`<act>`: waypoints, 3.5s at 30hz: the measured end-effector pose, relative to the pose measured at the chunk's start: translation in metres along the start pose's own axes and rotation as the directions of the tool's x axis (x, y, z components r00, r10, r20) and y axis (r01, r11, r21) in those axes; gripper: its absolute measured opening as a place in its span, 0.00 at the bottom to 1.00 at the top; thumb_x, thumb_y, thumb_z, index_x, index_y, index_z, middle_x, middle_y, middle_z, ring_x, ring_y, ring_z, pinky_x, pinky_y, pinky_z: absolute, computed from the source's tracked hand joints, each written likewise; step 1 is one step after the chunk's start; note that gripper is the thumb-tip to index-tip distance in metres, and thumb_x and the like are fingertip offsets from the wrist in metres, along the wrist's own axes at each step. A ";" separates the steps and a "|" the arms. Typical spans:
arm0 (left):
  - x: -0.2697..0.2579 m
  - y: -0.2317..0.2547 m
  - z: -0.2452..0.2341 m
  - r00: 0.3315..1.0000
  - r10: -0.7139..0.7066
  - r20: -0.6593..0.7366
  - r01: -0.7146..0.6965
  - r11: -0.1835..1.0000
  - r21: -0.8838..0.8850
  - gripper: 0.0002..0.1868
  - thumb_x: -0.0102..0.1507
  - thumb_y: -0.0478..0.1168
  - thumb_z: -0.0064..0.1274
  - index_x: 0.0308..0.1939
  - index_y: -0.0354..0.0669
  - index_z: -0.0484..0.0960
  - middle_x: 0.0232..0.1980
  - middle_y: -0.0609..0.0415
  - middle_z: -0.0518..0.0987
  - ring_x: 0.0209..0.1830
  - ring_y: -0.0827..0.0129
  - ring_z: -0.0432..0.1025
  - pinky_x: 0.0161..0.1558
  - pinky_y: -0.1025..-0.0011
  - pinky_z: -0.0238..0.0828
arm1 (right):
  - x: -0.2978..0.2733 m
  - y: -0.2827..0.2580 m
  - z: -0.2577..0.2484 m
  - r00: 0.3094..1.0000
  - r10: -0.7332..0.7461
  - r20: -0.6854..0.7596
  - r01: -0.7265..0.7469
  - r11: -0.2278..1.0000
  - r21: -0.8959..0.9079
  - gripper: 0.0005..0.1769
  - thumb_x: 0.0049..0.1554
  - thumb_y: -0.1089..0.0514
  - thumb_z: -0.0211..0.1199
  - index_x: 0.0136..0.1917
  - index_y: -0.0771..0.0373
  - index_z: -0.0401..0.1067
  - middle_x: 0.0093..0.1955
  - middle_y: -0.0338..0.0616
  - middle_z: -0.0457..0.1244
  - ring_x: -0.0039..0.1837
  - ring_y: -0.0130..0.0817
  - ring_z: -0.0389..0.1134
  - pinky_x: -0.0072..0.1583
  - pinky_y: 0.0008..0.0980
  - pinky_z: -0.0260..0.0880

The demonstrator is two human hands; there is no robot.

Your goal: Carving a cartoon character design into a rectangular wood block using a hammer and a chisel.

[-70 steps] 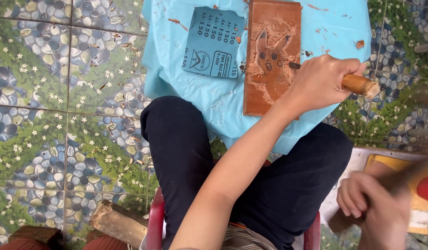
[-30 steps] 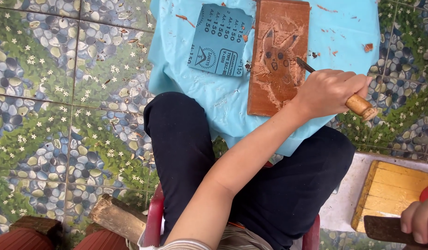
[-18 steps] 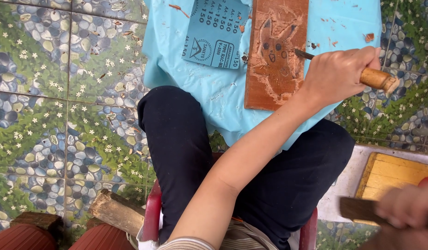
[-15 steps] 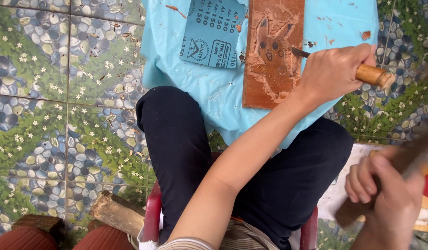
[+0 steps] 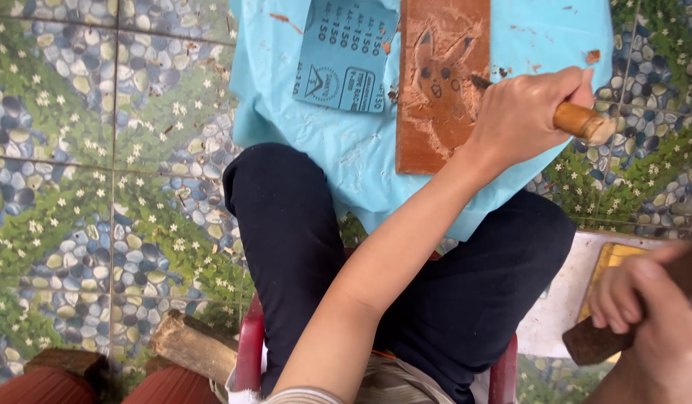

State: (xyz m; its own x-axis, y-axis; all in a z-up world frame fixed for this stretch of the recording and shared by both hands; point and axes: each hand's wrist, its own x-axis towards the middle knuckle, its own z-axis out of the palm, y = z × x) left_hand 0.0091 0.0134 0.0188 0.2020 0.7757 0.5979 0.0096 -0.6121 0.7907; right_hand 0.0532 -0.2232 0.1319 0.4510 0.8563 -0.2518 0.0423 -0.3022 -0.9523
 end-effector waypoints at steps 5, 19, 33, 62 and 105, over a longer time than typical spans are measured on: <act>-0.003 -0.009 0.010 0.978 -0.090 0.186 0.094 0.996 -0.010 0.10 0.60 0.40 0.48 0.26 0.61 0.67 0.18 0.70 0.72 0.15 0.67 0.71 0.41 0.50 0.79 | 0.006 0.027 0.000 0.994 0.024 0.111 -0.033 0.996 0.082 0.28 0.69 0.54 0.37 0.25 0.53 0.50 0.22 0.39 0.46 0.23 0.30 0.46 0.30 0.31 0.52; 0.012 -0.021 -0.011 0.961 0.087 0.262 -0.058 0.992 -0.115 0.09 0.53 0.38 0.47 0.24 0.60 0.65 0.17 0.69 0.68 0.15 0.69 0.65 0.19 0.65 0.55 | 0.007 -0.018 0.033 1.000 0.003 -0.008 -0.002 0.987 0.160 0.01 0.66 0.61 0.46 0.50 0.56 0.58 0.25 0.34 0.40 0.22 0.24 0.42 0.26 0.25 0.48; 0.002 -0.030 0.019 0.895 -0.058 0.442 0.057 0.998 0.016 0.08 0.50 0.37 0.54 0.28 0.59 0.73 0.21 0.68 0.79 0.21 0.71 0.77 0.20 0.68 0.71 | 0.042 0.014 0.028 0.994 -0.080 -0.071 0.098 0.951 0.293 0.06 0.66 0.59 0.49 0.47 0.50 0.63 0.25 0.33 0.41 0.23 0.23 0.43 0.27 0.24 0.46; 0.092 -0.009 -0.146 0.962 -0.078 -0.263 0.009 0.967 -0.254 0.18 0.68 0.39 0.45 0.25 0.49 0.58 0.24 0.62 0.48 0.25 0.76 0.40 0.27 0.69 0.37 | 0.084 0.089 0.085 0.999 -0.031 -0.014 0.035 0.901 0.432 0.10 0.65 0.55 0.54 0.42 0.57 0.61 0.69 0.74 0.61 0.73 0.66 0.66 0.71 0.57 0.73; 0.005 -0.011 -0.126 0.437 -0.005 0.900 -0.659 0.679 0.323 0.12 0.61 0.34 0.50 0.45 0.41 0.87 0.50 0.45 0.86 0.26 0.49 0.81 0.29 0.56 0.81 | 0.084 0.087 0.096 0.978 0.037 -0.207 0.087 0.824 0.560 0.15 0.64 0.59 0.60 0.39 0.67 0.60 0.48 0.67 0.67 0.56 0.60 0.74 0.59 0.58 0.79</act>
State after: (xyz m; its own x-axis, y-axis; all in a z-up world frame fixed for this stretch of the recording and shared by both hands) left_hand -0.1135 0.0436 0.0297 0.9692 0.2029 0.1394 0.1901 -0.9766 0.1001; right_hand 0.0092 -0.1375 0.0111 0.6269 0.7393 -0.2457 -0.4254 0.0607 -0.9030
